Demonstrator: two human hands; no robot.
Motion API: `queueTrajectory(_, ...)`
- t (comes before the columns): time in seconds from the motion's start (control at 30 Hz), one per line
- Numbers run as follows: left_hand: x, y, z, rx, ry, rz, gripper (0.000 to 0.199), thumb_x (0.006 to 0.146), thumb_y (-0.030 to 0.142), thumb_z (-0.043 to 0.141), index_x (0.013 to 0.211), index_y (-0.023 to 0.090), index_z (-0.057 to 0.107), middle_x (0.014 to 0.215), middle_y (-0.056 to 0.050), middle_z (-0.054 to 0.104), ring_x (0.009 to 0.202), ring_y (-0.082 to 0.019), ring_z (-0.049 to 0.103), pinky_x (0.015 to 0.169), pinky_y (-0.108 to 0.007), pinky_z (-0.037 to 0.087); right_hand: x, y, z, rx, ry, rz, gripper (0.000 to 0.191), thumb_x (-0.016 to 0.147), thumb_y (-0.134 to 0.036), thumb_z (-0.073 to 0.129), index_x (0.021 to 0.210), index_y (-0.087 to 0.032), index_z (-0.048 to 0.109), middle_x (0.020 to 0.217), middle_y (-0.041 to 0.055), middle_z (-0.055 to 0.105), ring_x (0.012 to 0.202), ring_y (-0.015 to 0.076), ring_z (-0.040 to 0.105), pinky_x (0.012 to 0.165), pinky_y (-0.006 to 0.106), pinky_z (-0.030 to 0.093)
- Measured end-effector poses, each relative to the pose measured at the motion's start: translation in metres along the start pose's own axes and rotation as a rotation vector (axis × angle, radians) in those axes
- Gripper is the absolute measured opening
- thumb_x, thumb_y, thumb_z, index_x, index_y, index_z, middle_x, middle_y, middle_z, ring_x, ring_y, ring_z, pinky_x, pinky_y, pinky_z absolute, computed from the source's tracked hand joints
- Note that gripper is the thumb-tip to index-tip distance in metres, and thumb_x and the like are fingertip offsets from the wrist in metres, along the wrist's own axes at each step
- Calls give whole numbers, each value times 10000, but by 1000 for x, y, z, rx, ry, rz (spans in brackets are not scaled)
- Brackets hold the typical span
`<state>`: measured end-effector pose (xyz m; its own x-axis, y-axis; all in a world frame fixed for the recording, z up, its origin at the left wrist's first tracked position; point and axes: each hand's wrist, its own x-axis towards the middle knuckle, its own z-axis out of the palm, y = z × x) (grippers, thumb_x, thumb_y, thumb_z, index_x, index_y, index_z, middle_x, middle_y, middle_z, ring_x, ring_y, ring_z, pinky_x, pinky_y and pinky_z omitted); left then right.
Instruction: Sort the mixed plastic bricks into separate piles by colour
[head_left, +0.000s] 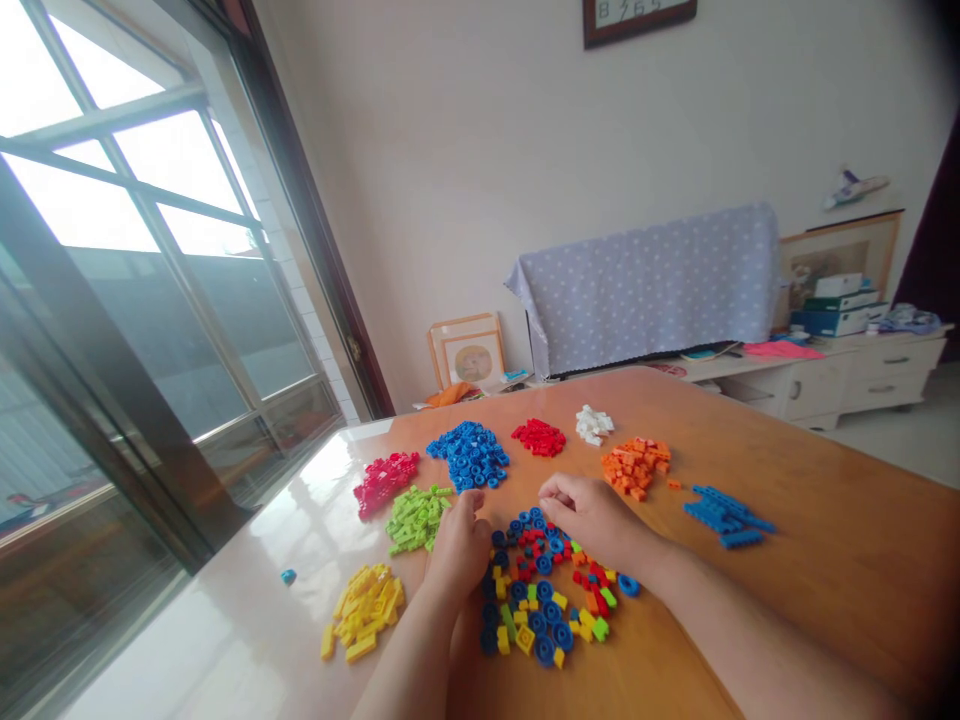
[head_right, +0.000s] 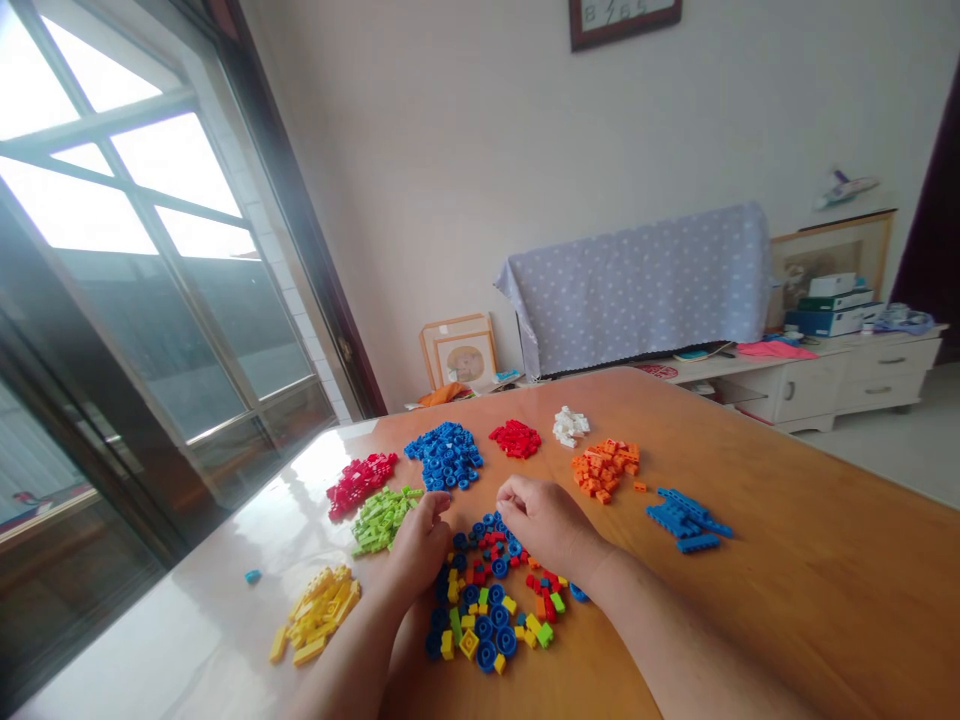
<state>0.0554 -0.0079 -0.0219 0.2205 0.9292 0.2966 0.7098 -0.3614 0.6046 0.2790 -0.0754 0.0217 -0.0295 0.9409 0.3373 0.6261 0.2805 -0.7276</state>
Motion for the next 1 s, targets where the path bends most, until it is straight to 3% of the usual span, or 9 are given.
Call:
queueTrajectory(0.17, -2, 12, -5, -43, -10, 54, 315, 789, 110, 468, 1058, 186, 612, 1076, -68, 664, 999, -187, 595, 869, -291, 436, 2, 5, -5, -34, 0, 51, 195, 838, -285, 511, 905, -214, 680, 698, -4, 670, 629, 141, 568, 593, 239, 376)
queueTrajectory(0.47, -20, 57, -24, 15, -204, 221, 195, 729, 96, 519, 821, 192, 662, 903, -39, 638, 926, -193, 561, 816, -291, 423, 1, 21, -22, -161, -148, 159, 126, 749, -170, 556, 812, -196, 662, 658, -15, 636, 584, 113, 500, 524, 216, 253)
queueTrajectory(0.63, -30, 77, -26, 53, -318, 298, 160, 712, 147, 588, 822, 219, 680, 922, -41, 618, 938, -212, 533, 810, -305, 420, -2, 23, -23, -228, -211, 139, 133, 724, -152, 578, 794, -206, 678, 718, -6, 653, 621, 118, 497, 549, 221, 254)
queueTrajectory(1.0, -33, 74, -17, 35, -344, 328, 160, 704, 129, 597, 811, 224, 669, 977, -34, 613, 974, -210, 515, 827, -308, 411, -3, 17, -21, -254, -234, 116, 130, 729, -193, 628, 830, -227, 703, 767, 3, 692, 683, 144, 558, 583, 232, 290)
